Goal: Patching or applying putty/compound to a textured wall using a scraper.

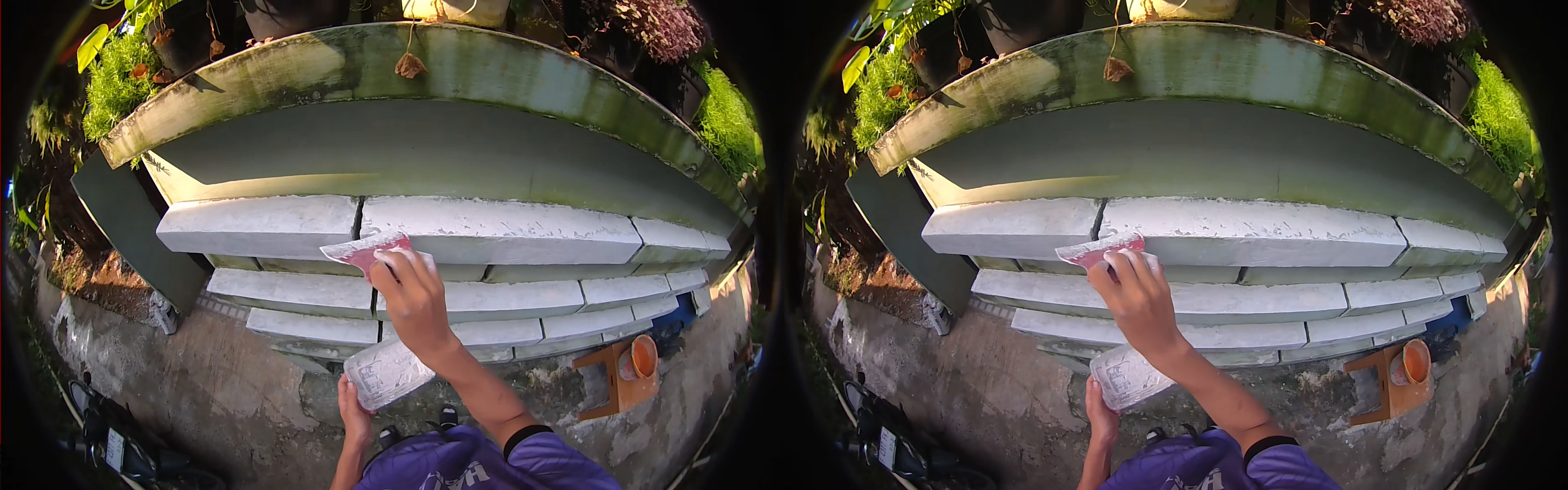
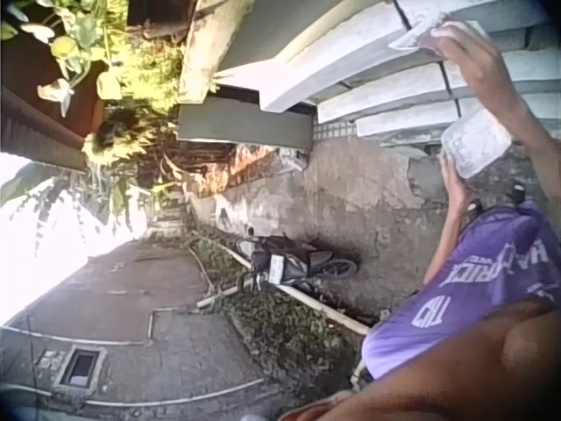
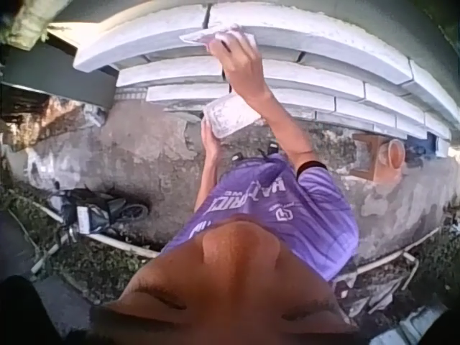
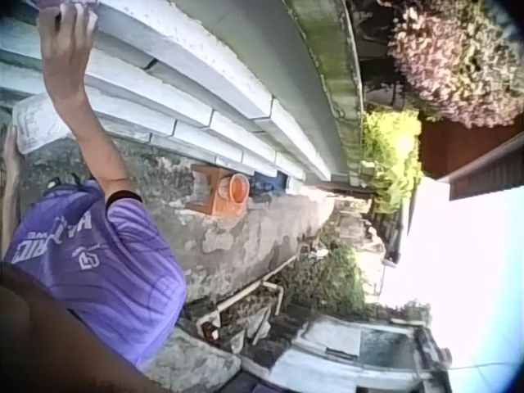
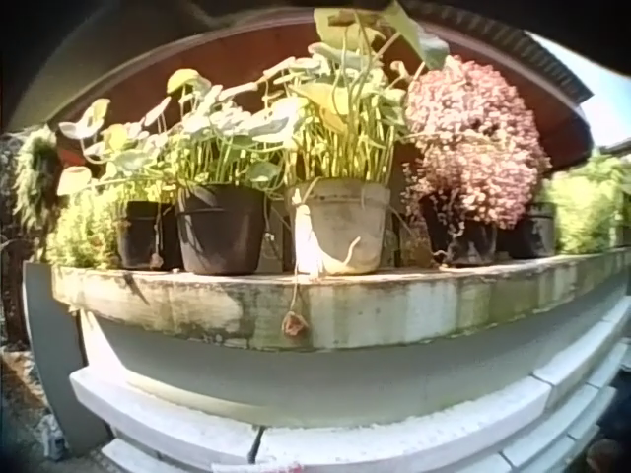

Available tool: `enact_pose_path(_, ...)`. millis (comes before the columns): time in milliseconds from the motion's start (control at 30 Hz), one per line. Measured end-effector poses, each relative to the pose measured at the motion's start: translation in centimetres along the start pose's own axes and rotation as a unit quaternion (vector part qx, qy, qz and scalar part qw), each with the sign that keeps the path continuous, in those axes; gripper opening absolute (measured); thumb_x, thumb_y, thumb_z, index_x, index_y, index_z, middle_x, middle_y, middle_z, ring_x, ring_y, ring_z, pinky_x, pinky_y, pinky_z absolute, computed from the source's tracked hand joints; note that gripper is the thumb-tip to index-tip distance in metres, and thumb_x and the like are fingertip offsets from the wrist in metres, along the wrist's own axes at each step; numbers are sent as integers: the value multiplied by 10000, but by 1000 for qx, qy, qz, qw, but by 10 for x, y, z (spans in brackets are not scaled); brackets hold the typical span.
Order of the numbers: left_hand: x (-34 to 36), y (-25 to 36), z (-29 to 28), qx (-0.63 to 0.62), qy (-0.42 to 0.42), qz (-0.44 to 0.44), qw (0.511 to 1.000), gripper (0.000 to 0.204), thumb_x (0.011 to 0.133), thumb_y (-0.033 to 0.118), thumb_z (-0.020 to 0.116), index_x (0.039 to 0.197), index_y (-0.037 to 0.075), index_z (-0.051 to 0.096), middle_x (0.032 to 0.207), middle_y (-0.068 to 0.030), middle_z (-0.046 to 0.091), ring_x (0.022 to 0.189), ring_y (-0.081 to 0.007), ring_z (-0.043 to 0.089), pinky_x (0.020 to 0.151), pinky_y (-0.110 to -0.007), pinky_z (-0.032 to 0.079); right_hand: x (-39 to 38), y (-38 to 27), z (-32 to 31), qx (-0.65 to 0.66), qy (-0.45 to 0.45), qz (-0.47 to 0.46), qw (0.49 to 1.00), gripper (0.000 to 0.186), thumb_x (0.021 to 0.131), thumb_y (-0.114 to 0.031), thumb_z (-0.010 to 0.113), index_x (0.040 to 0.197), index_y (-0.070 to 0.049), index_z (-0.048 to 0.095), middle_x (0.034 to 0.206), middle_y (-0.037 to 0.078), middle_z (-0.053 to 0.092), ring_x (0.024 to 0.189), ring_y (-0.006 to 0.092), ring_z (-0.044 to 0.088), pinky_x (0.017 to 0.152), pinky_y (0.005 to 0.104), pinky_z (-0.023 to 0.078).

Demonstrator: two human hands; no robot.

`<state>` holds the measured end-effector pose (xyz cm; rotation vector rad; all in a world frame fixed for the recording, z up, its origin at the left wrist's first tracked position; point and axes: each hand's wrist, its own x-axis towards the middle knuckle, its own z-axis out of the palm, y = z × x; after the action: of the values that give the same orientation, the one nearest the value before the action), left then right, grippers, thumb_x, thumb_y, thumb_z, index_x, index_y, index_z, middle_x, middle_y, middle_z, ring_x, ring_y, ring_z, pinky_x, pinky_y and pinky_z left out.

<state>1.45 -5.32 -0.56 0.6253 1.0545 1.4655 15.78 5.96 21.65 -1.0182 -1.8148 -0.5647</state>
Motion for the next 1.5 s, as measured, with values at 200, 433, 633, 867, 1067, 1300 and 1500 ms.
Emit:
enact_pose_path(200,-1,4,-5,-7,-11,-1,1000,394,1051,340,393,1362,102,440,1001,16,615,668,-42,537,475,-207,364,-1,24,-22,-43,88,12,995,193,741,-50,703,913,-51,616,995,108,632,920,285,640,786,425,499)
enact_pose_path(433,3,-1,-6,-4,-1,-9,1000,403,1047,356,407,1366,110,433,1003,28,603,685,-45,529,484,-218,350,-24,26,-39,-3,13,-39,999,240,723,-101,738,950,-68,664,1015,104,657,941,293,647,803,432,517)
enact_pose_path(633,2,2,2,-2,-1,-14,1000,396,1041,362,419,1356,123,438,995,32,601,686,-43,529,485,-216,345,-10,54,-41,-39,82,-28,996,234,716,-73,733,941,-59,666,989,95,663,945,301,650,831,448,515)
enact_pose_path(867,5,-5,1,2,6,-14,1000,389,1042,357,415,1353,125,441,972,41,604,681,-39,533,483,-210,342,-20,34,-29,21,51,-82,995,202,746,-94,744,927,-72,657,980,71,656,938,274,643,829,434,508)
enact_pose_path(1067,1,0,7,2,-3,-2,1000,390,1045,353,404,1353,119,447,995,41,613,692,-38,540,489,-206,345,-13,10,9,-42,55,-2,998,182,762,-81,712,924,-92,631,975,71,622,949,259,629,830,424,500)
enact_pose_path(1300,-2,-2,5,11,-4,-21,1000,406,1045,360,401,1366,114,439,1024,26,615,719,-49,554,488,-214,352,3,-10,45,46,46,-43,997,197,766,-105,728,940,-68,644,979,67,609,930,265,604,809,419,483)
enact_pose_path(1500,-1,-3,-2,8,-9,-9,1000,414,1046,362,401,1372,110,436,1037,13,620,726,-58,561,493,-220,365,2,2,12,-9,6,-16,1000,167,739,-34,685,892,-76,633,927,51,597,910,247,598,781,408,469)
